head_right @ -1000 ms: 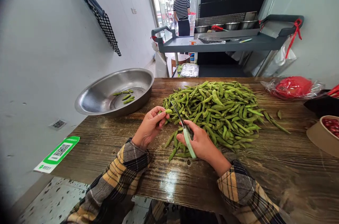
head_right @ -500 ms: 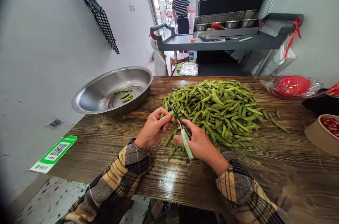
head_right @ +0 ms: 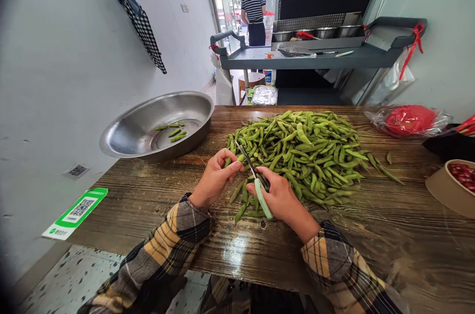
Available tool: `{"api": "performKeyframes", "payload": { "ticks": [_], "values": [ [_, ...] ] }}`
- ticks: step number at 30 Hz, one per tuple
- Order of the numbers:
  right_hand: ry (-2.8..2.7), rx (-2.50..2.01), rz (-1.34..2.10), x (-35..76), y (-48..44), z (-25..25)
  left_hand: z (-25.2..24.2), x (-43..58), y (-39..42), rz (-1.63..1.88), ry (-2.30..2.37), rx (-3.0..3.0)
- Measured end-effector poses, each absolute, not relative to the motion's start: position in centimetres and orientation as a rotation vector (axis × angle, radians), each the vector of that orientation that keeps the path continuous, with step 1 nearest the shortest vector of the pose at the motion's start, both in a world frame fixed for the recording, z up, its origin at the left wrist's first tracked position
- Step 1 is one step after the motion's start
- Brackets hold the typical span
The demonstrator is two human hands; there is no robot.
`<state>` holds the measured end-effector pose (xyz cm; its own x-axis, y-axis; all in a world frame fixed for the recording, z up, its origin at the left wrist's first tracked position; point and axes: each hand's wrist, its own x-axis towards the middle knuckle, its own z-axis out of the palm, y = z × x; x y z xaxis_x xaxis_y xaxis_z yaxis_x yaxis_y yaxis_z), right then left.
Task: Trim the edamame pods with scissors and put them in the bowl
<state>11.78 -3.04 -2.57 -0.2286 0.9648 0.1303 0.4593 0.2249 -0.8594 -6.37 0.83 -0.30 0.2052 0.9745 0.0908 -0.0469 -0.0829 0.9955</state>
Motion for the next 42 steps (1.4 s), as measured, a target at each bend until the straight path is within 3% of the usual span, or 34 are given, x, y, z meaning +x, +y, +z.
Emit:
{"api": "performKeyframes", "payload": {
  "ticks": [8, 15, 23, 27, 37, 42],
  "values": [
    [-1.735, -1.363, 0.919, 11.9, -2.9, -3.0, -0.3, -6.5, 1.3, 1.016, 0.915, 1.188],
    [-1.236, -1.189, 1.234, 12.7, -2.6, -1.8, -0.9, -6.7, 1.9, 0.899, 0.885, 1.125],
    [-1.14, -1.133, 1.302, 12.5, -2.7, -1.4, -2.8, -5.6, 1.9, 0.822, 1.203, 2.035],
    [-1.145, -1.14, 1.313, 12.5, -2.7, -1.6, -3.3, -5.6, 1.7, 0.766, 1.259, 2.192],
    [-1.351, -1.168, 1.236, 12.3, -2.6, -1.5, -0.6, -7.3, 2.2, 1.09, 0.974, 1.146],
    [-1.458, -1.123, 1.238, 12.3, -2.5, -2.0, 0.1, -7.1, 1.7, 1.128, 0.857, 1.003]
  ]
}}
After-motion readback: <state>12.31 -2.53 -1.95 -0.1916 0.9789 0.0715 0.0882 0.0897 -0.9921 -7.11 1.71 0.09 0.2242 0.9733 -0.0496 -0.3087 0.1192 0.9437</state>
